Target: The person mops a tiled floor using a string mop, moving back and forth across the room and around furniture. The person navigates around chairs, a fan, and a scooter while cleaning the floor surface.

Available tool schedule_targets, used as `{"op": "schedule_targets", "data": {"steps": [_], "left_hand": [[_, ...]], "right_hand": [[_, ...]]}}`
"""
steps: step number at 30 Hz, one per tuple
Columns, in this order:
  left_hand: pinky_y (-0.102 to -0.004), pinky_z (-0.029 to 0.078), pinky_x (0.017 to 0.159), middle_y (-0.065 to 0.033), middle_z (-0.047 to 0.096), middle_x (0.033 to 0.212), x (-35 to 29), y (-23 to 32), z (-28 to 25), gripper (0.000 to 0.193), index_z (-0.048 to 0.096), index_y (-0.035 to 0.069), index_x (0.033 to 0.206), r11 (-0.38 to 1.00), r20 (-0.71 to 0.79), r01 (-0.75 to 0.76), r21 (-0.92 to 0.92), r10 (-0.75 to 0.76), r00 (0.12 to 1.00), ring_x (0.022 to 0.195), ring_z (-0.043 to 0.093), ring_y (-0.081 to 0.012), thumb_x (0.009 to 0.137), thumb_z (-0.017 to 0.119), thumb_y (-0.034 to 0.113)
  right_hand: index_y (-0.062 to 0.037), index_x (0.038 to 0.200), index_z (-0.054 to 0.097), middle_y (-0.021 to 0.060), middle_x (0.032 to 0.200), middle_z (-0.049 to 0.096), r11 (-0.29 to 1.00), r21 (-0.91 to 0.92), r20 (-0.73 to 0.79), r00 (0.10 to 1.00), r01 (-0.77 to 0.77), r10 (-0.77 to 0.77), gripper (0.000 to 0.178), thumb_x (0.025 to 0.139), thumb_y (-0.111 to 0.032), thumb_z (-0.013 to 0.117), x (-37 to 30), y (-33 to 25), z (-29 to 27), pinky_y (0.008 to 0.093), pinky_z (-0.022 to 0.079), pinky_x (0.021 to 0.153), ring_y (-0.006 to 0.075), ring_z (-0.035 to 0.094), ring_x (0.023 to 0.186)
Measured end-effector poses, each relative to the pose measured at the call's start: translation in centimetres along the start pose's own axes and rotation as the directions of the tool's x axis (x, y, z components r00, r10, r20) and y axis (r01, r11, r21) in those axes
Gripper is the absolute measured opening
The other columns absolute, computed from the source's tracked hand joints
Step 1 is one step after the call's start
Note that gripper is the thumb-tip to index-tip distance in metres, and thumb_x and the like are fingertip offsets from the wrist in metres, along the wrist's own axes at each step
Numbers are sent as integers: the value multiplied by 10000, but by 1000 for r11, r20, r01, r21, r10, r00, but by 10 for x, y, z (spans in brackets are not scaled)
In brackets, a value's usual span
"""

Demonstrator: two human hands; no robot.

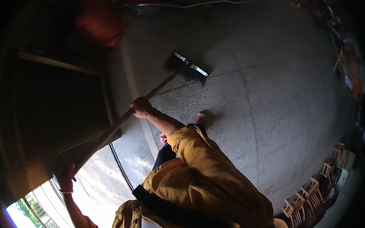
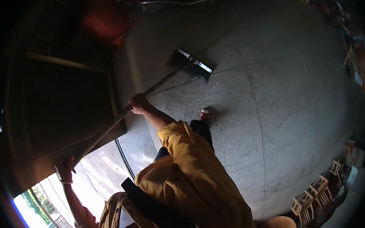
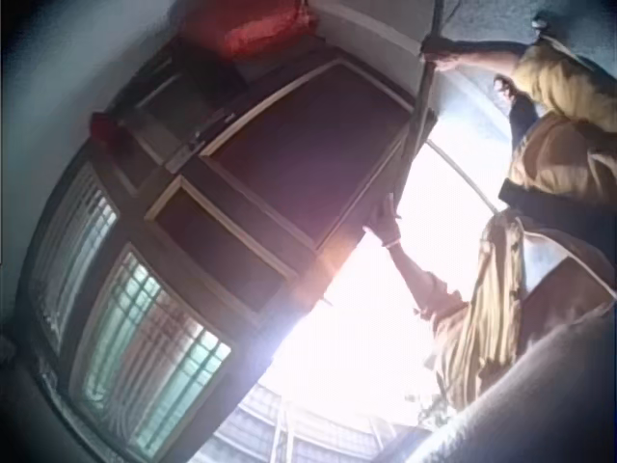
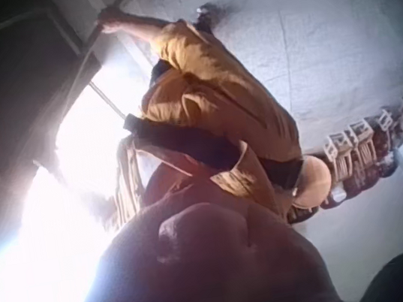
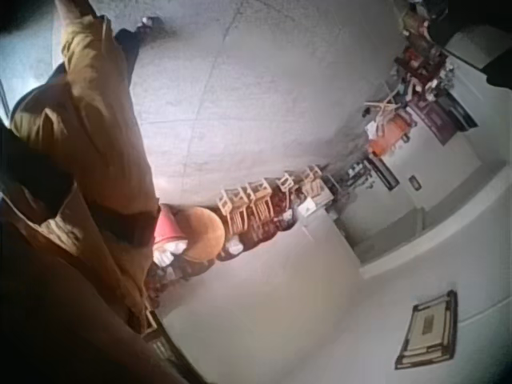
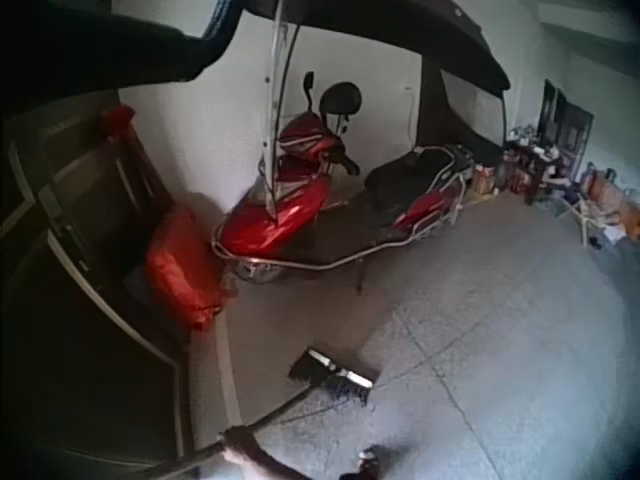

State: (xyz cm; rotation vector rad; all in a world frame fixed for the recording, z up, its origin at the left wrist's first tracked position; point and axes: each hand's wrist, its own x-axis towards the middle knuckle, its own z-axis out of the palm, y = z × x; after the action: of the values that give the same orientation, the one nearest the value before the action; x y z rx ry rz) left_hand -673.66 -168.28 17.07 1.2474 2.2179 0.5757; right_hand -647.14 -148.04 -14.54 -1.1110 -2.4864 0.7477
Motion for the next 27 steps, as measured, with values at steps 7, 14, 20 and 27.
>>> {"op": "schedule_targets", "data": {"steps": [7, 14, 20, 27], "left_hand": [[-214, 310, 370, 55, 525, 519, 59, 214, 55, 172, 666, 87, 732, 942, 163, -105, 317, 55, 985, 400, 415, -55, 749, 658, 259], [-290, 432, 475, -69, 586, 563, 49, 363, 282, 275, 675, 93, 761, 515, 655, -857, 13, 643, 397, 469, 540, -140, 738, 639, 365], [-311, 460, 553, -85, 606, 655, -24, 402, 425, 315, 657, 82, 818, 242, 730, -937, -250, 684, -18, 585, 582, -217, 702, 651, 375], [-309, 455, 481, -83, 592, 592, -36, 406, 421, 220, 648, 55, 719, 175, 660, -954, -244, 750, -32, 514, 571, -208, 684, 696, 267]], "right_hand": [[-59, 596, 516, 150, 597, 531, 971, 92, -506, 829, -223, 238, 80, 558, -110, 564, -86, 103, -104, 413, 423, 576, 325, 539, 596], [-45, 593, 516, 164, 598, 521, 710, 141, -619, 498, -690, 607, 152, 588, -150, 627, -335, 222, -151, 438, 402, 581, 360, 516, 614], [-32, 600, 570, 167, 623, 547, 211, 143, -394, 140, -967, 908, 255, 700, -256, 637, -511, 215, -130, 429, 425, 652, 334, 540, 660], [-34, 567, 520, 172, 625, 515, 227, 316, -587, -1, -921, 810, 231, 666, -188, 662, -511, 186, -108, 439, 369, 636, 344, 494, 672]]}}
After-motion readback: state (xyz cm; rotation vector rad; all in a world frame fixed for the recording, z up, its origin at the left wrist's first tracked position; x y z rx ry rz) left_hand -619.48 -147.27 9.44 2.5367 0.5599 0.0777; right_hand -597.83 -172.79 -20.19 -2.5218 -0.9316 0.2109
